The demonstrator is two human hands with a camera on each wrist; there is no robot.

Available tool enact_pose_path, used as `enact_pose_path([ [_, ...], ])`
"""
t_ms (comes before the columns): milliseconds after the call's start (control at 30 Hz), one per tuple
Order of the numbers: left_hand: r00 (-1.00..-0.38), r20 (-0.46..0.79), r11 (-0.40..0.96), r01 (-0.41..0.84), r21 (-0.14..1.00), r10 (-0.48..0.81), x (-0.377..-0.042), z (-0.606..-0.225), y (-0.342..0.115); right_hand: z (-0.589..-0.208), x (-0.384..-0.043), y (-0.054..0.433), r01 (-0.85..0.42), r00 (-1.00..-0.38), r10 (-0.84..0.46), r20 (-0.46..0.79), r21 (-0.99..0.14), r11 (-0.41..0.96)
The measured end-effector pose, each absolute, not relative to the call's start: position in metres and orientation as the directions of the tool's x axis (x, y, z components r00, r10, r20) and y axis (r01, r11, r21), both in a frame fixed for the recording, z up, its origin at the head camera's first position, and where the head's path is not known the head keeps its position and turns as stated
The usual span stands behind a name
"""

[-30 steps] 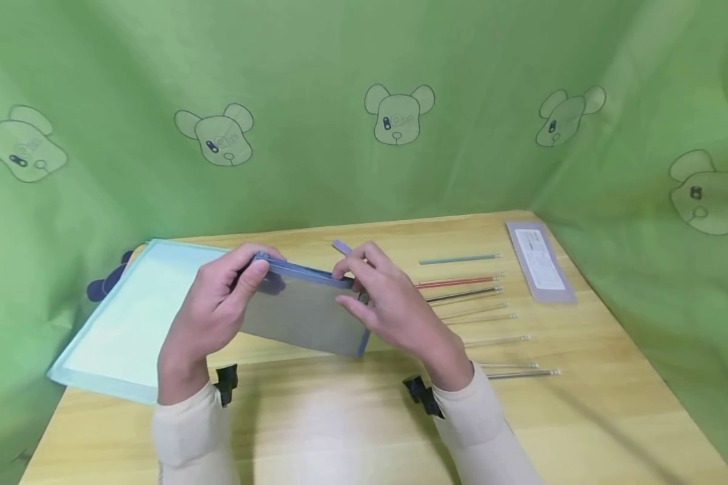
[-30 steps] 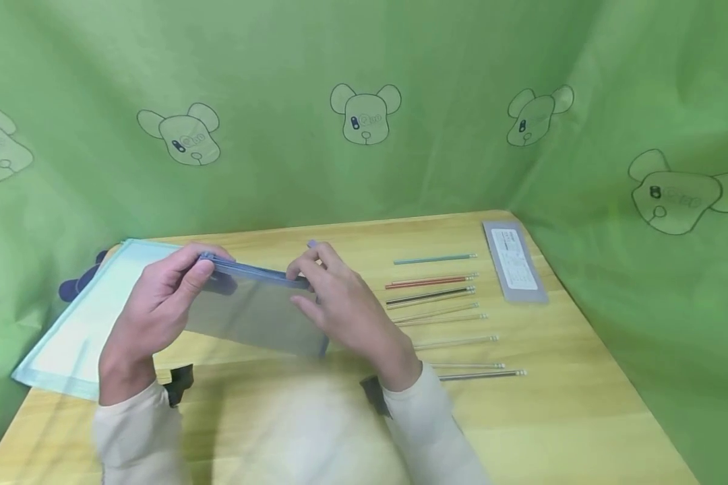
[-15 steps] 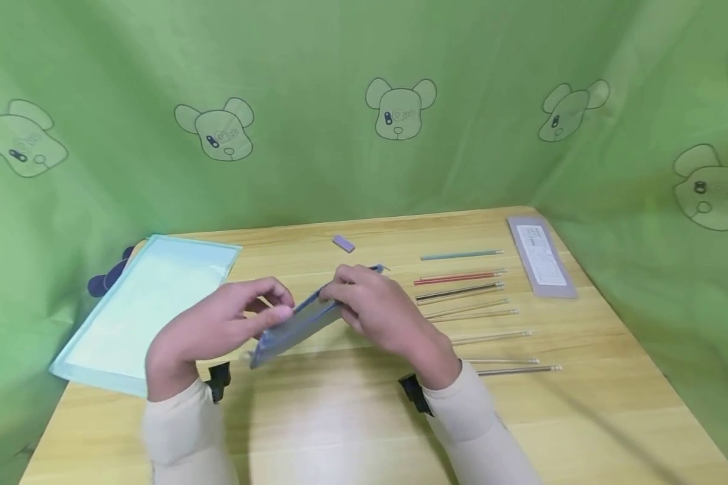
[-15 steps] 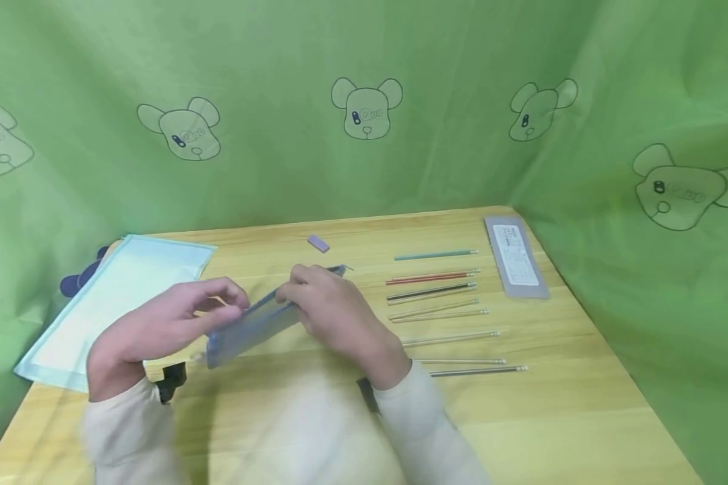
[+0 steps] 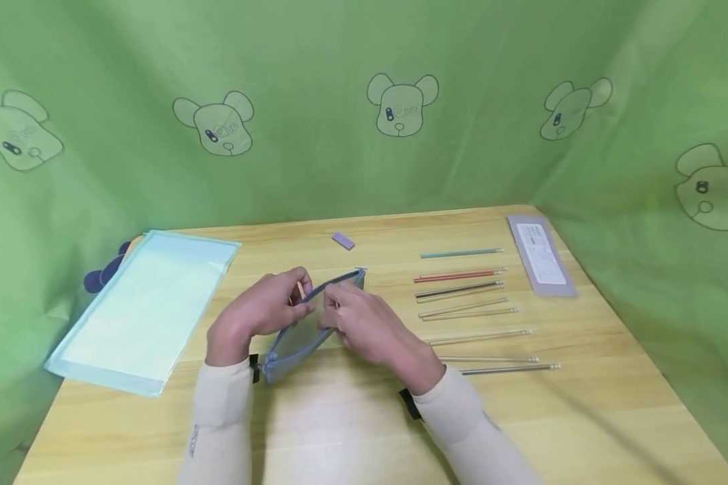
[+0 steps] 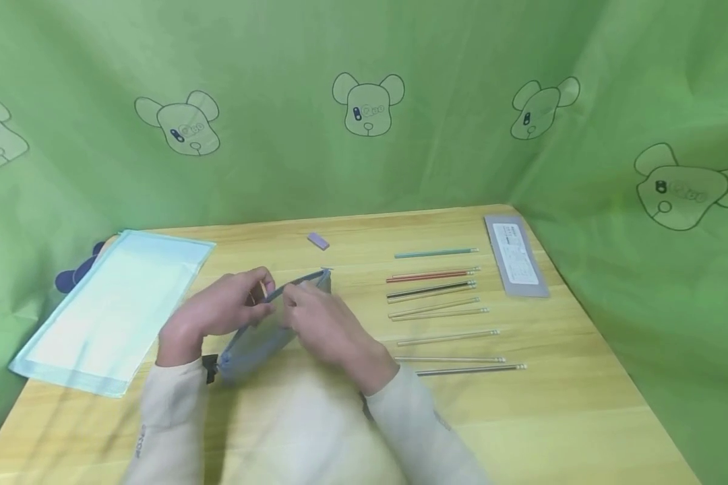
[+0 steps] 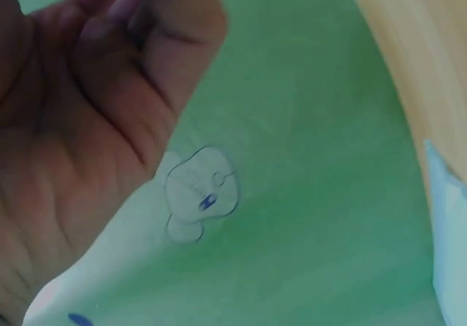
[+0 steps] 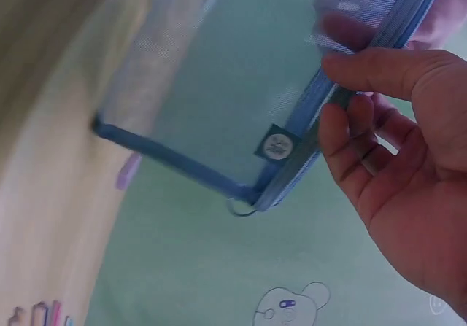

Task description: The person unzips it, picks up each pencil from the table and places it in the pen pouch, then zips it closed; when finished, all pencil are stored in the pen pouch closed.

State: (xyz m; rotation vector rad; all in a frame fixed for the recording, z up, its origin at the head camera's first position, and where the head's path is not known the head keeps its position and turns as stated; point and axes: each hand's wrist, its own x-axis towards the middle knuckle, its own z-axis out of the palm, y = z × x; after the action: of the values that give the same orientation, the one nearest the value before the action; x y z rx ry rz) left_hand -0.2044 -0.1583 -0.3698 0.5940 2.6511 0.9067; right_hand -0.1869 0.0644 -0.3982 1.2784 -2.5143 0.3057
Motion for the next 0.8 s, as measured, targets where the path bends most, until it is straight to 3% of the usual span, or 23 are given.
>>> enact_pose_path([
  [167,-0.897,-0.107,0.723,0.268,0.637,0.428,-0.209,-0.377,-0.155,-0.412,-0.182,0.083,-0.805,-0.574,-0.736,0.360,-0.084,0.587],
  [433,-0.876,-0.228,0.771,0.219,0.598,0.425,-0.210,-0.377,-0.145,-0.435,-0.158,0.149,-0.680,-0.725,-0.640,0.253,-0.409,0.609],
  [633,-0.851,-0.263,0.763,0.219,0.608,0.454,-0.214,-0.383,-0.140,-0.436,-0.140,0.228,-0.505,-0.859,-0.491,0.146,-0.399,0.765],
  [800,-0.846,-0.284,0.746,0.183,0.641,0.452,-0.213,-0.385,-0.144,-0.437,-0.133,0.287,-0.369,-0.922,-0.385,0.043,-0.397,0.840],
])
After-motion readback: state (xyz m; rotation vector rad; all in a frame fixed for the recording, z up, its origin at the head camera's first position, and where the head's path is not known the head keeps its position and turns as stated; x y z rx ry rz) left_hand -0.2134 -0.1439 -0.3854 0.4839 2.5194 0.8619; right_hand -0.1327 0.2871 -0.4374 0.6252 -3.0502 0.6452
